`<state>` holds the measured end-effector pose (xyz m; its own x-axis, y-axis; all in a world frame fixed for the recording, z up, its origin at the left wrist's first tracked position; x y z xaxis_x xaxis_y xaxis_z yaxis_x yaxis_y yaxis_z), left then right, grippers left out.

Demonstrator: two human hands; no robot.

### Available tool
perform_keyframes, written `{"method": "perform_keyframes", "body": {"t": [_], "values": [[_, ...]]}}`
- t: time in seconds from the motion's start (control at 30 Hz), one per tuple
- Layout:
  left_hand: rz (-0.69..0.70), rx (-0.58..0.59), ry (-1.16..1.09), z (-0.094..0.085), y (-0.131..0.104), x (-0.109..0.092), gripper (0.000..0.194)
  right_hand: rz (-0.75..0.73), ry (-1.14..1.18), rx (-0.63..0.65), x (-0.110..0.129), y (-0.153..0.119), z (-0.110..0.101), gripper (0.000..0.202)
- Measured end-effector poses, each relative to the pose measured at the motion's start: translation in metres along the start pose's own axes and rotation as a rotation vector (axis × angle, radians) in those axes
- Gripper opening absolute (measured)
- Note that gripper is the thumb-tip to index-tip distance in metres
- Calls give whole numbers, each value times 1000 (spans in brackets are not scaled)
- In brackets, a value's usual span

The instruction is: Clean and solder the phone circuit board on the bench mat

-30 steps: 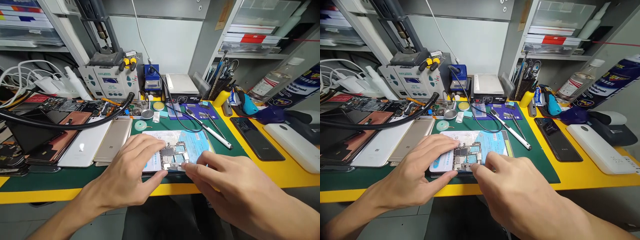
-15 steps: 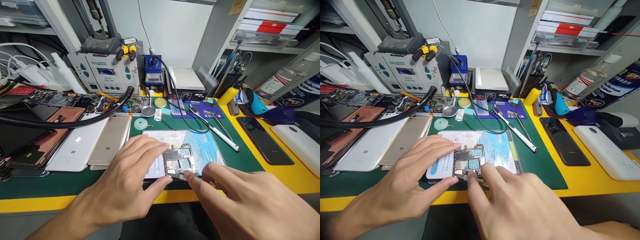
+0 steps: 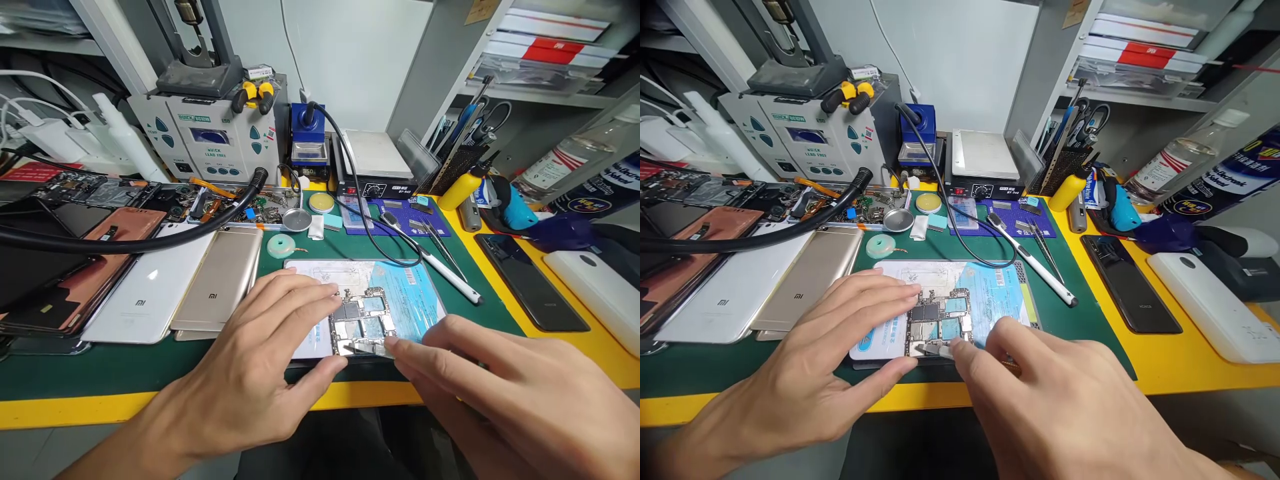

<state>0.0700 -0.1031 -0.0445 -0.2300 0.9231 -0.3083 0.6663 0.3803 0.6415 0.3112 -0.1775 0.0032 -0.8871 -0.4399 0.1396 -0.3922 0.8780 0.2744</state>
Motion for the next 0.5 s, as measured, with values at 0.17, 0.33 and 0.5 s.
{"method": "perform_keyframes", "body": {"t": [0.17, 0.33, 0.5], "values": [[2, -8, -3, -1, -1, 0, 41, -43, -57, -20, 11, 10, -3, 21], [0, -11, -10, 0, -2, -1, 41, -52, -128, 7, 16, 15, -6, 29], [-2, -16, -11, 0, -1, 0, 42, -42, -163, 15, 18, 14, -8, 32]]}}
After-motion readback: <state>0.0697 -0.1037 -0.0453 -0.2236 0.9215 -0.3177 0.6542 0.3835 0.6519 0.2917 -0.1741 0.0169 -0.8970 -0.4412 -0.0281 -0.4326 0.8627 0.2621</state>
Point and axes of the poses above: each hand's wrist, its own y-axis towards the middle knuckle, its own z-axis out of the palm, x = y × z, the point moved 3 cm from there along y, towards the middle knuckle, and after that the axes turned 10 degrees about z, right-handed, at the moved point
